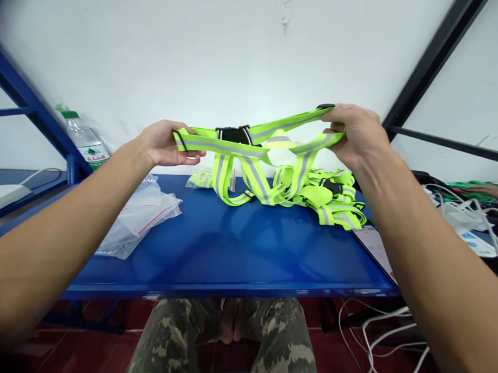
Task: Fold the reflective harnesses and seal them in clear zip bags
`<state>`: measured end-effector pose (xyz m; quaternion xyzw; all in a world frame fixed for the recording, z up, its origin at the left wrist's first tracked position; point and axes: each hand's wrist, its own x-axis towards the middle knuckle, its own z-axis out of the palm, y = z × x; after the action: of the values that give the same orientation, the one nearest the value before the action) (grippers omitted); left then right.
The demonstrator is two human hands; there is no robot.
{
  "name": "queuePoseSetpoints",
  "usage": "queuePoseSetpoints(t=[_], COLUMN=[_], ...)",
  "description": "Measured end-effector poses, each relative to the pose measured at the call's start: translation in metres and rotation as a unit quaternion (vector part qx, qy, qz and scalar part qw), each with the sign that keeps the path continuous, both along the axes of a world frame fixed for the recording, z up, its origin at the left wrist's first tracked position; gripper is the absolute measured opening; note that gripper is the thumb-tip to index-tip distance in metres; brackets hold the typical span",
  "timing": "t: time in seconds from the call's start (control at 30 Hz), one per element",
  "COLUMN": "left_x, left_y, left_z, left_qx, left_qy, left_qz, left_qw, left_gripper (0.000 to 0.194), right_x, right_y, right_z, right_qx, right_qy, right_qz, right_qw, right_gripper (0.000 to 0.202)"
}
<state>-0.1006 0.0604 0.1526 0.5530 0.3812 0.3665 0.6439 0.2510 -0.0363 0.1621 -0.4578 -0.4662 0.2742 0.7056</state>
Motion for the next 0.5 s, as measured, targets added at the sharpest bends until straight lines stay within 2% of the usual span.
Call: queuePoseSetpoints(t=[0.07, 0.1, 0.17, 0.23, 0.3, 0.4, 0.5], left_x=[-0.001, -0.001, 0.002, 0.009, 0.020, 0.041, 0.062], left_y=[-0.002, -0.003, -0.004, -0.003, -0.004, -0.009, -0.020], left_z=[0.003, 0.004, 0.005, 0.004, 0.004, 0.006, 0.008], left_qx=[0.023, 0.039, 0.069, 0.095, 0.106, 0.108, 0.122], left_qy=[0.030, 0.045, 0.065, 0.068, 0.067, 0.066, 0.062], left_qz=[0.009, 0.019, 0.045, 0.064, 0.055, 0.024, 0.001], left_qw=[0.999, 0.998, 0.994, 0.991, 0.991, 0.992, 0.991], left_gripper=[0.049, 0.050, 0.049, 0.050, 0.054, 0.060, 0.063], right_x=[0.000, 0.001, 0.000, -0.004, -0.011, -0.023, -0.043], right_y=[-0.001, -0.003, -0.005, -0.008, -0.011, -0.012, -0.008], right_z=[-0.002, -0.003, -0.008, -0.014, -0.019, -0.027, -0.039], right_qx=[-0.006, -0.023, -0.075, -0.134, -0.193, -0.262, -0.223], right_qy=[0.019, -0.005, -0.092, -0.194, -0.263, -0.285, -0.283], right_qz=[0.017, 0.015, -0.010, -0.012, 0.048, 0.193, 0.243], right_qw=[1.000, 1.000, 0.993, 0.972, 0.944, 0.902, 0.900], right_gripper=[0.030, 0.031, 0.026, 0.023, 0.033, 0.041, 0.043])
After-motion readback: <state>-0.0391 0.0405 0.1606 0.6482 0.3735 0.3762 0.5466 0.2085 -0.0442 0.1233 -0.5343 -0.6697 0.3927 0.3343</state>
